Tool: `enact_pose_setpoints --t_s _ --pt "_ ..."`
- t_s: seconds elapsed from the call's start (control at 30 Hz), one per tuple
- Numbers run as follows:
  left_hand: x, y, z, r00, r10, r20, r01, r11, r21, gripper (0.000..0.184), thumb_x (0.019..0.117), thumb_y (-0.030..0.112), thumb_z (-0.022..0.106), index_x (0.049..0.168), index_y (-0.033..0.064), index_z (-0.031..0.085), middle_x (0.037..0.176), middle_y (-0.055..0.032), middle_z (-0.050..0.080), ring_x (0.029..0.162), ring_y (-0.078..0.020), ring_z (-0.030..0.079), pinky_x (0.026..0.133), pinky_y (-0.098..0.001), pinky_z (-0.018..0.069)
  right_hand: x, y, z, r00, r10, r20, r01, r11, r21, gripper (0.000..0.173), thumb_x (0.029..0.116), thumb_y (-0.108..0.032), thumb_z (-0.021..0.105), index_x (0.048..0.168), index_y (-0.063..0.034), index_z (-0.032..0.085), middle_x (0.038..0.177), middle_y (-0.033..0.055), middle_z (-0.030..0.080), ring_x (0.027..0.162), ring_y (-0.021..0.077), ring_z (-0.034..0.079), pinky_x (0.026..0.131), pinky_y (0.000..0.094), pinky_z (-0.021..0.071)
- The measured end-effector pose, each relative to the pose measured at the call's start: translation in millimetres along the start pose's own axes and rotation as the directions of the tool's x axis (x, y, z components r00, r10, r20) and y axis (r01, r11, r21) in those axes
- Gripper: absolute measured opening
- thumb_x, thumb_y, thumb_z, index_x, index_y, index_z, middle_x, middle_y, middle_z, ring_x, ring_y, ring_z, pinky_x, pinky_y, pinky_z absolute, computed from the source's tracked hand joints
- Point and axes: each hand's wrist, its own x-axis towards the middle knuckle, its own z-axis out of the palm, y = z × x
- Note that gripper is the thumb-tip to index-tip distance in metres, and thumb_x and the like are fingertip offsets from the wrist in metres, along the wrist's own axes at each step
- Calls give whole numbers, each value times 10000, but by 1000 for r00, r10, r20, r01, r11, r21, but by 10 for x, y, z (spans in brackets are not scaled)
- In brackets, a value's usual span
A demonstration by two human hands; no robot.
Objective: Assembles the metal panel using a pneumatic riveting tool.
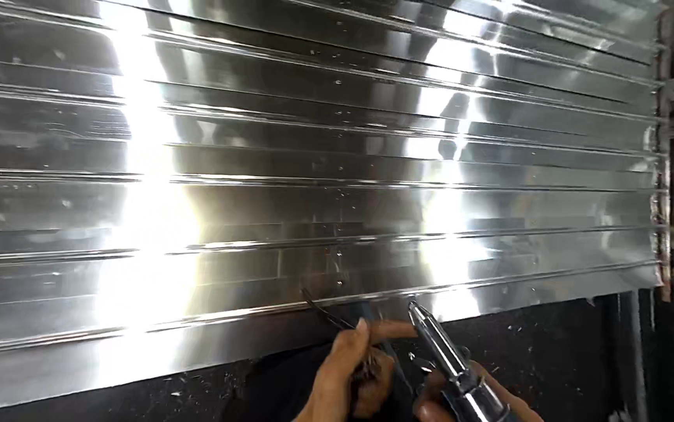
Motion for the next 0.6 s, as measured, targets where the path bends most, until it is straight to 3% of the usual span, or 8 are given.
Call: enact_pose_setpoints --t_s 0.1,0.2,0.3,0.4,0.47,0.53,0.6 --pt "-149 -381 304 994 -85 74 79 994 72 734 1045 659 249 1401 104 571 695 81 618 461 52 342 422 -140 283 -319 241 -66 994 -92 -51 87 992 -90 301 878 -154 813 1069 36 680 904 95 770 812 141 747 761 333 637" --pt "-245 -665 466 993 -83 81 61 969 237 744 1065 625 232 1479 56 473 1004 33 719 539 42 421 448 -140 328 -574 464 -140 988 -133 -83 120 982 -146 349 844 -146 830 1086 49 668 920 104 768 816 134 742 760 317 635" --pt "-312 -959 595 996 -85 37 63 915 397 690 1085 576 261 1458 41 487 933 57 667 591 15 477 478 -165 386 -804 651 -274 984 -156 -85 140 976 -166 329 829 -118 820 1075 54 685 897 106 763 804 115 736 755 298 627" --pt "-340 -1191 645 997 -69 43 45 908 417 424 1113 253 360 1451 53 519 1033 -10 686 628 -31 540 489 -196 437 -1029 853 -382 976 -161 -147 143 981 -129 304 841 -136 809 1057 42 691 873 85 758 779 94 727 732 279 625" --pt "-383 -1318 679 998 -60 -32 68 903 424 384 1069 132 424 1426 73 556 892 -7 659 555 -47 507 468 -218 434 -1135 970 -425 970 -136 -203 124 990 -69 310 826 -109 790 1071 35 666 845 61 748 737 111 722 684 302 630" --pt "-419 -1412 649 990 -37 -133 93 890 447 373 1048 106 462 1383 79 623 753 10 613 484 -47 442 433 -223 396 -1176 1050 -448 956 -109 -272 127 991 46 302 804 -34 756 1069 47 636 820 50 730 711 128 713 646 308 629" --pt "-467 -1481 599 969 9 -247 100 899 426 314 1046 122 484 1249 73 720 614 38 520 433 -44 384 396 -215 341 -1186 1109 -467 945 -76 -318 131 979 155 300 813 23 731 1085 46 607 833 47 731 728 142 714 658 315 625"
